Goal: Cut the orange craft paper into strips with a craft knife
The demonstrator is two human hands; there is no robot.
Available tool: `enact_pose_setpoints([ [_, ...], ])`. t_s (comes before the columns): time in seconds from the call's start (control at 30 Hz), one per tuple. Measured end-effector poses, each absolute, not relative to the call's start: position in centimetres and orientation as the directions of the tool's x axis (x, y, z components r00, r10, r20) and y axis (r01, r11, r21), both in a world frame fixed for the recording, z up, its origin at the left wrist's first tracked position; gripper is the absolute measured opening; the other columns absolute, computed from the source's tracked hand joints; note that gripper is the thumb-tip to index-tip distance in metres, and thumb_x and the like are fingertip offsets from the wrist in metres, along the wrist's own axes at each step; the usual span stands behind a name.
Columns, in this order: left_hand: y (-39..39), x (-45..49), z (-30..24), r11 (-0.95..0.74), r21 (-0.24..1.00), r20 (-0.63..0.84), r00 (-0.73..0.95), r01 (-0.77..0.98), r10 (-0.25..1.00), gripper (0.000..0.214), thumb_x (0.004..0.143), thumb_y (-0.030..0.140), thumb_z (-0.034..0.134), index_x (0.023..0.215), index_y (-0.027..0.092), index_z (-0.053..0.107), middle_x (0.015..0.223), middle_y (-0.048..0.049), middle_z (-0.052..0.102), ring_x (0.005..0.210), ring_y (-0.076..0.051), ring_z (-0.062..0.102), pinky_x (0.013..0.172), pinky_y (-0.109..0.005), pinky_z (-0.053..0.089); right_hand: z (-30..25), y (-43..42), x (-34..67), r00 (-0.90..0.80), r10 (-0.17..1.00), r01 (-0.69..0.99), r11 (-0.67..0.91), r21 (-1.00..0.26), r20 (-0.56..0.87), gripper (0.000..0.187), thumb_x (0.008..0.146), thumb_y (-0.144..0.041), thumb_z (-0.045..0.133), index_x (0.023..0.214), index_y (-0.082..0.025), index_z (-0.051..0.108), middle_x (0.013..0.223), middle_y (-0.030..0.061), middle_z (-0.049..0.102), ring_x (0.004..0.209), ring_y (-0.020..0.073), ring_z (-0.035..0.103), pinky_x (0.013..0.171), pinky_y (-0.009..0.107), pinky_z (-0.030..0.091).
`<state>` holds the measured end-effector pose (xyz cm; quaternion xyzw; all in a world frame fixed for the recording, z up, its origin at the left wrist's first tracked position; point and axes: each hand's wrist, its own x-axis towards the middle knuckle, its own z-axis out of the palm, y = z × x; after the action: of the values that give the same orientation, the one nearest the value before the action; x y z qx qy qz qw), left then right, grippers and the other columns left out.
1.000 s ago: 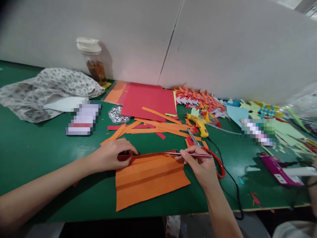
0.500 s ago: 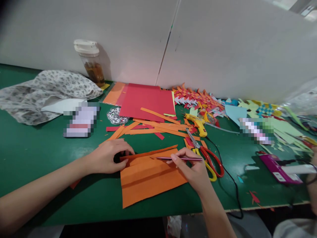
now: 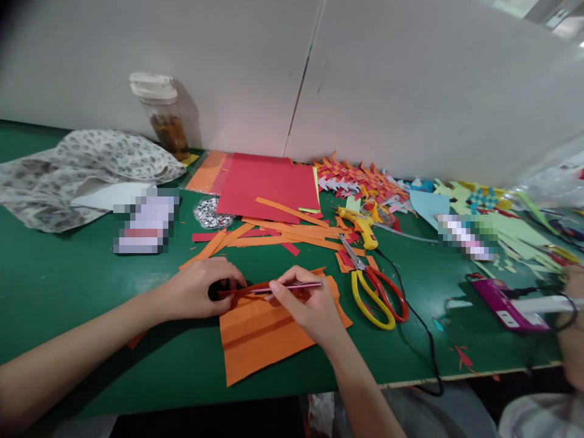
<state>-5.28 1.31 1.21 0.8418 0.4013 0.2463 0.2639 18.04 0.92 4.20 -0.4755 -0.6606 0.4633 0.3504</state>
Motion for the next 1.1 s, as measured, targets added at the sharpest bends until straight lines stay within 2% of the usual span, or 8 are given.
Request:
enact_pose_setpoints([
  [0.07, 1.3, -5.2, 1.3, -0.536, 0.637, 0.197, 0.556, 0.553, 0.807, 0.027, 0.068, 0.011, 0.058, 0.092, 0.020, 0.066, 0.076, 0.0015, 0.066, 0.075, -0.015, 0.059, 0.064, -0.024, 0.044, 4.0, 1.2, 18.1, -0.317, 0.948, 0.314, 0.114, -0.943, 0.010, 0.025, 0.083, -0.040, 0.066, 0.069, -0.021, 0.061, 0.067, 0.0034, 0.073, 0.063, 0.0176, 0.069, 0.057, 0.026, 0.051],
  [0.2, 1.3, -5.2, 1.4, -0.525, 0.632, 0.185, 0.546, 0.571, 0.817, 0.029, 0.065, 0.010, 0.057, 0.091, 0.019, 0.066, 0.076, 0.0006, 0.066, 0.073, -0.015, 0.059, 0.062, -0.023, 0.044, 3.5, 1.6, 19.5, -0.218, 0.976, 0.295, 0.068, -0.953, 0.003, 0.026, 0.080, -0.043, 0.069, 0.071, -0.021, 0.061, 0.065, 0.0037, 0.073, 0.060, 0.0176, 0.068, 0.053, 0.025, 0.048],
  [0.37, 1.2, -5.1, 1.3, -0.520, 0.640, 0.192, 0.538, 0.566, 0.821, 0.029, 0.066, 0.010, 0.055, 0.091, 0.020, 0.066, 0.076, 0.0005, 0.067, 0.076, -0.016, 0.060, 0.062, -0.023, 0.045, 3.3, 2.5, 23.6, -0.148, 0.981, 0.379, 0.176, -0.908, 0.128, 0.026, 0.080, -0.044, 0.070, 0.070, -0.021, 0.064, 0.063, 0.0042, 0.072, 0.060, 0.0192, 0.067, 0.057, 0.029, 0.051],
  [0.57, 1.2, -5.2, 1.3, -0.529, 0.634, 0.194, 0.547, 0.564, 0.815, 0.030, 0.066, 0.011, 0.055, 0.091, 0.020, 0.066, 0.076, 0.0002, 0.066, 0.076, -0.017, 0.060, 0.062, -0.024, 0.045, 3.9, 2.0, 23.8, -0.137, 0.976, 0.387, 0.208, -0.898, 0.167, 0.023, 0.081, -0.043, 0.068, 0.070, -0.023, 0.065, 0.065, 0.0038, 0.072, 0.058, 0.0202, 0.066, 0.057, 0.031, 0.051],
  [0.63, 1.2, -5.2, 1.4, -0.527, 0.628, 0.178, 0.554, 0.573, 0.813, 0.029, 0.065, 0.011, 0.056, 0.092, 0.020, 0.065, 0.077, -0.0001, 0.066, 0.076, -0.017, 0.059, 0.061, -0.024, 0.044, 4.1, 1.5, 22.1, -0.170, 0.973, 0.380, 0.213, -0.900, 0.158, 0.023, 0.082, -0.042, 0.068, 0.070, -0.023, 0.065, 0.066, 0.0040, 0.073, 0.061, 0.0204, 0.067, 0.061, 0.032, 0.052],
  [0.87, 1.3, -5.1, 1.8, -0.527, 0.623, 0.161, 0.564, 0.578, 0.810, 0.027, 0.066, 0.010, 0.058, 0.091, 0.019, 0.065, 0.079, 0.0000, 0.067, 0.076, -0.017, 0.059, 0.063, -0.025, 0.044, 3.8, 1.4, 18.4, -0.372, 0.928, 0.288, 0.140, -0.947, 0.024, 0.022, 0.085, -0.038, 0.066, 0.072, -0.020, 0.062, 0.069, 0.0038, 0.074, 0.065, 0.0184, 0.071, 0.062, 0.027, 0.053],
  [1.0, 1.2, -5.1, 1.6, -0.524, 0.629, 0.168, 0.558, 0.574, 0.813, 0.030, 0.065, 0.010, 0.058, 0.093, 0.019, 0.065, 0.077, 0.0002, 0.066, 0.076, -0.017, 0.060, 0.062, -0.024, 0.044, 3.5, 2.1, 20.0, -0.289, 0.957, 0.269, 0.099, -0.958, 0.018, 0.022, 0.082, -0.040, 0.069, 0.073, -0.021, 0.062, 0.067, 0.0032, 0.073, 0.064, 0.0185, 0.070, 0.061, 0.027, 0.052],
  [1.1, 1.2, -5.2, 1.5, -0.519, 0.633, 0.170, 0.551, 0.575, 0.817, 0.030, 0.065, 0.011, 0.056, 0.092, 0.020, 0.065, 0.077, -0.0001, 0.066, 0.077, -0.017, 0.060, 0.061, -0.024, 0.044, 3.7, 2.9, 22.3, -0.237, 0.970, 0.338, 0.133, -0.932, 0.053, 0.024, 0.080, -0.042, 0.070, 0.071, -0.020, 0.064, 0.066, 0.0037, 0.073, 0.062, 0.0188, 0.068, 0.061, 0.028, 0.052],
])
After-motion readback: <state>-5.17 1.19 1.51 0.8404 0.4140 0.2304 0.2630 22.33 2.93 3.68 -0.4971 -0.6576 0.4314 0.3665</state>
